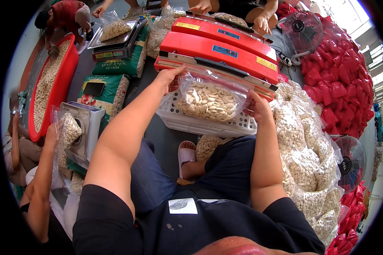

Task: The person sits on the floor in a warehouse and repeatedly packages cashews. They scoop cashews into clear plastic bags, place the bags into a red heat-sealing machine, and seal them. The sealed bags are then placed into a white plastic basket.

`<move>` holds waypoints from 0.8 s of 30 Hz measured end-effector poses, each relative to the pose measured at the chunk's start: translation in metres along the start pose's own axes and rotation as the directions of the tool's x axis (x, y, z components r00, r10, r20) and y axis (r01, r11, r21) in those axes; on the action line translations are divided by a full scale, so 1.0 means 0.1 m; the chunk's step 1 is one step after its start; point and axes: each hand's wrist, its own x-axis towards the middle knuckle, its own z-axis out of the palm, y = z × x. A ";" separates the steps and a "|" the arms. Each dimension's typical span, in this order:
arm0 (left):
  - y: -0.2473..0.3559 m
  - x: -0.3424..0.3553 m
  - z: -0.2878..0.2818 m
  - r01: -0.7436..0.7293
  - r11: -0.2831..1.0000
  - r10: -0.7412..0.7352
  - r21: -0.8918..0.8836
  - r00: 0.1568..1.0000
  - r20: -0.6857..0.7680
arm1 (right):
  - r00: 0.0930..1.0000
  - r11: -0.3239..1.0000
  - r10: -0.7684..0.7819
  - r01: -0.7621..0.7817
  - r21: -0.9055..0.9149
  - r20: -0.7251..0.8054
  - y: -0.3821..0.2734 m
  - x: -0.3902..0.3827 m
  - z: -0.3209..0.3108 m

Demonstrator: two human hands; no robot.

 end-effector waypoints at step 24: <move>-0.09 0.10 0.03 -0.184 0.983 0.184 0.007 0.979 -0.084 | 0.473 0.324 -0.875 0.413 -0.851 -0.103 -0.33 -0.39 0.31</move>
